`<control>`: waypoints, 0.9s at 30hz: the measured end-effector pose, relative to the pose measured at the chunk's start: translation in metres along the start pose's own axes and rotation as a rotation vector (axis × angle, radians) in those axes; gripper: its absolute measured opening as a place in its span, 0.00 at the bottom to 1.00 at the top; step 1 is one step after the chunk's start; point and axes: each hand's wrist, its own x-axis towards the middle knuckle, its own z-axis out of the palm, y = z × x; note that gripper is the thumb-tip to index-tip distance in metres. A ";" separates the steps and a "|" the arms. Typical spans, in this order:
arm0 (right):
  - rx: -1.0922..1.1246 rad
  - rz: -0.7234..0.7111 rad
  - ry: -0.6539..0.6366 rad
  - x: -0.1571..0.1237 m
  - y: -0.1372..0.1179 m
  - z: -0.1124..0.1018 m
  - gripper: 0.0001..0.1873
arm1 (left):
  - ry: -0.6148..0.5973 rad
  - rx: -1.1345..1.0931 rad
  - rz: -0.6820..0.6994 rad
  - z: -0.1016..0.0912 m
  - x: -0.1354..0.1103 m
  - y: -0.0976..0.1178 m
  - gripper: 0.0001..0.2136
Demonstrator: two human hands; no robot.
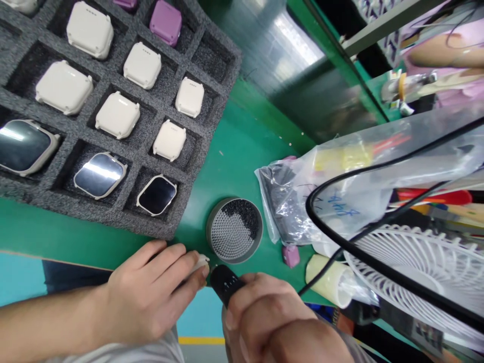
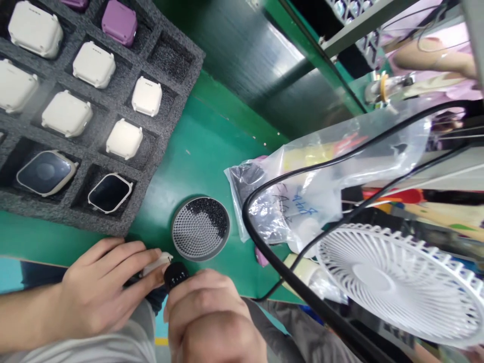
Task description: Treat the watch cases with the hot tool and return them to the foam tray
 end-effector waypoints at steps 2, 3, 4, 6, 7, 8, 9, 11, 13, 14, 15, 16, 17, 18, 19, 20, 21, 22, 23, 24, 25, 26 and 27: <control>-0.002 0.004 0.025 -0.004 0.004 0.001 0.19 | 0.007 -0.003 0.004 0.001 0.000 0.000 0.15; -0.005 0.007 0.023 -0.004 0.004 0.004 0.17 | 0.010 -0.006 0.006 0.001 -0.001 0.000 0.14; -0.003 -0.012 0.051 -0.003 0.005 0.008 0.15 | 0.012 -0.007 0.007 0.002 -0.001 0.000 0.13; 0.004 -0.100 0.235 0.002 0.003 0.017 0.12 | 0.012 0.014 -0.007 0.003 -0.003 0.001 0.14; 0.013 -0.163 0.366 0.006 0.002 0.023 0.11 | 0.010 0.037 -0.012 0.003 -0.005 0.001 0.15; 0.026 -0.227 0.491 0.010 0.000 0.028 0.12 | 0.003 0.062 -0.009 0.002 -0.006 0.000 0.17; 0.041 -0.275 0.576 0.014 -0.001 0.032 0.13 | -0.014 0.083 0.008 0.002 -0.006 0.000 0.18; 0.076 -0.304 0.597 0.022 -0.003 0.036 0.12 | -0.059 0.098 0.071 0.000 -0.008 -0.001 0.18; 0.107 -0.296 0.566 0.026 -0.002 0.035 0.11 | -0.088 0.089 0.118 0.000 -0.009 -0.002 0.17; 0.117 -0.291 0.552 0.027 0.000 0.034 0.12 | -0.085 0.085 0.120 0.000 -0.009 -0.003 0.18; 0.121 -0.291 0.540 0.026 0.003 0.031 0.13 | -0.074 0.086 0.112 0.001 -0.009 -0.002 0.17; 0.117 -0.301 0.532 0.024 0.006 0.028 0.14 | -0.059 0.089 0.099 0.001 -0.009 -0.002 0.16; 0.102 -0.307 0.525 0.021 0.010 0.025 0.15 | -0.046 0.094 0.084 0.002 -0.009 -0.002 0.15; 0.077 -0.304 0.511 0.017 0.014 0.023 0.15 | -0.042 0.098 0.077 0.003 -0.009 -0.001 0.15; 0.047 -0.291 0.502 0.012 0.018 0.021 0.15 | -0.046 0.101 0.073 0.003 -0.008 -0.001 0.15; 0.020 -0.274 0.506 0.008 0.022 0.019 0.15 | -0.056 0.099 0.074 0.003 -0.008 0.000 0.16; 0.003 -0.262 0.511 0.003 0.025 0.017 0.15 | -0.073 0.092 0.075 0.003 -0.008 0.000 0.16; 0.002 -0.256 0.515 0.000 0.028 0.016 0.15 | -0.090 0.081 0.073 0.003 -0.008 0.000 0.16; 0.010 -0.246 0.514 -0.003 0.031 0.015 0.15 | -0.107 0.068 0.071 0.002 -0.009 0.000 0.15; 0.026 -0.242 0.498 -0.004 0.033 0.015 0.14 | -0.120 0.055 0.069 0.002 -0.010 -0.001 0.14; 0.047 -0.247 0.476 -0.005 0.034 0.014 0.14 | -0.128 0.045 0.065 0.002 -0.011 -0.001 0.14; 0.067 -0.251 0.443 -0.004 0.034 0.014 0.14 | -0.130 0.041 0.065 0.002 -0.012 -0.001 0.14; 0.083 -0.250 0.412 -0.002 0.033 0.014 0.14 | -0.130 0.043 0.064 0.002 -0.014 -0.001 0.14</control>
